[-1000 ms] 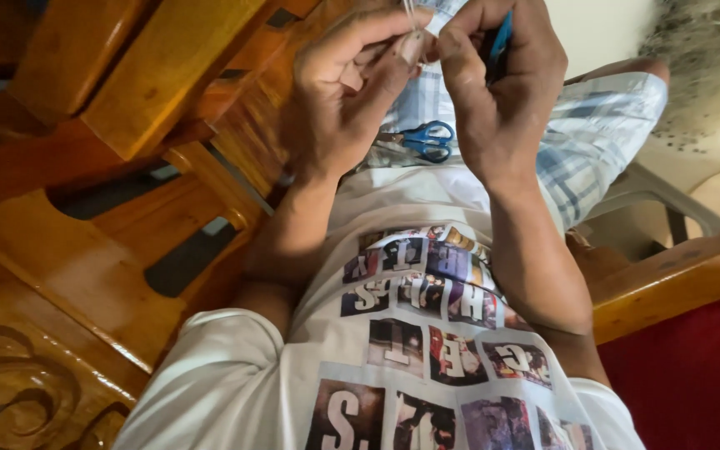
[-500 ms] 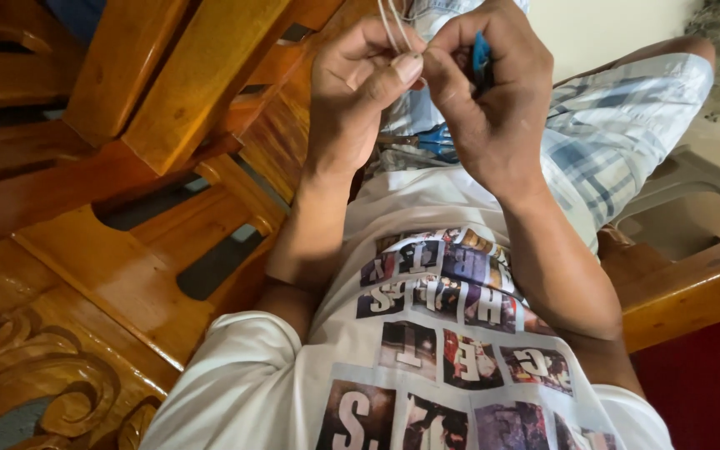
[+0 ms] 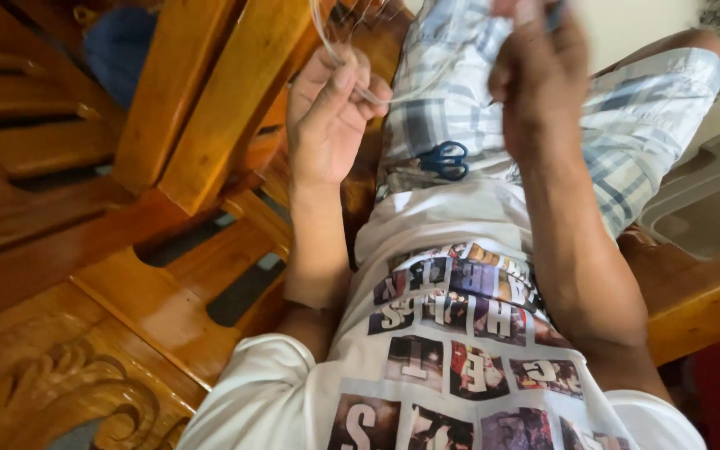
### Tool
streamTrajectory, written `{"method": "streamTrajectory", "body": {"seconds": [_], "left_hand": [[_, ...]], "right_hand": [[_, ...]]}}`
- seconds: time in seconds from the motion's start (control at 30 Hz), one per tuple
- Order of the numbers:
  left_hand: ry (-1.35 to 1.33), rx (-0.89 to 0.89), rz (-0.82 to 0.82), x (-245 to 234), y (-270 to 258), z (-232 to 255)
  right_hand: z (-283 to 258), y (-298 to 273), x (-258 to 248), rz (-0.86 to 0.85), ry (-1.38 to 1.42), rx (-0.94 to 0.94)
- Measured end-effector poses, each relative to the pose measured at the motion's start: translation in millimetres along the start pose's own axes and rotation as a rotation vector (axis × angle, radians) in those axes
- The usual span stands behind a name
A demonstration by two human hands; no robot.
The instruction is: Repairing or weaving a fine-mesh fishing net using a netting needle and scissors.
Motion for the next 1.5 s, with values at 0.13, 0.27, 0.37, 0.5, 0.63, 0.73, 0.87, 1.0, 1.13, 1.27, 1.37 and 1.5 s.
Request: {"method": "streamTrajectory", "body": {"seconds": [0.13,0.27,0.37,0.5,0.63,0.73,0.87,1.0,1.13,1.27,1.37,1.5], "left_hand": [[0.052,-0.073,0.059,-9.4,1.3,-4.5],[0.090,-0.071,0.116,-21.6,-0.8,-6.9],[0.091,-0.052,0.154,-28.4,-0.5,-5.0],[0.127,-0.040,0.184,-33.2,-3.1,1.2],[0.092,-0.017,0.190,-35.0,-3.8,1.9],[0.103,-0.020,0.198,-31.2,-3.8,3.6],[0.049,0.034,0.132,-26.1,-2.2,2.6],[0.055,0.068,0.102,-22.1,-2.1,0.3],[0.044,0.066,0.122,-19.4,-2.7,1.1],[0.062,0.047,0.158,-18.9,-3.5,3.2],[0.073,0.115,0.135,-18.7,-1.8,6.0],[0.083,0.107,0.085,-10.7,0.3,5.4]], "right_hand": [[21.7,-11.3,31.0,-0.255,0.215,0.256],[22.5,-22.8,44.8,-0.376,0.022,0.206],[-1.6,-34.2,63.0,-0.533,-0.488,-0.088],[-26.7,-63.4,90.9,-0.633,-0.591,-0.453],[-20.8,-77.7,98.7,-0.687,-0.582,-0.469],[-24.5,-82.5,103.9,-0.720,-0.558,-0.416],[-18.4,-80.0,104.7,-0.733,-0.525,-0.278],[-29.6,-83.7,111.9,-0.736,-0.475,-0.264],[-23.6,-80.4,103.6,-0.672,-0.507,-0.179],[-14.7,-79.5,100.1,-0.693,-0.556,-0.091],[-10.7,-79.7,95.8,-0.599,-0.439,0.025],[-10.4,-74.5,86.9,-0.532,-0.433,0.007]]}}
Point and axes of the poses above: each hand's wrist, its own y-axis towards the middle knuckle, its own x-axis out of the palm, z = x × y, the point moved 8 cm from there along y, towards the middle knuckle, and after that the axes turned 14 degrees about y, right-handed, at the moved point
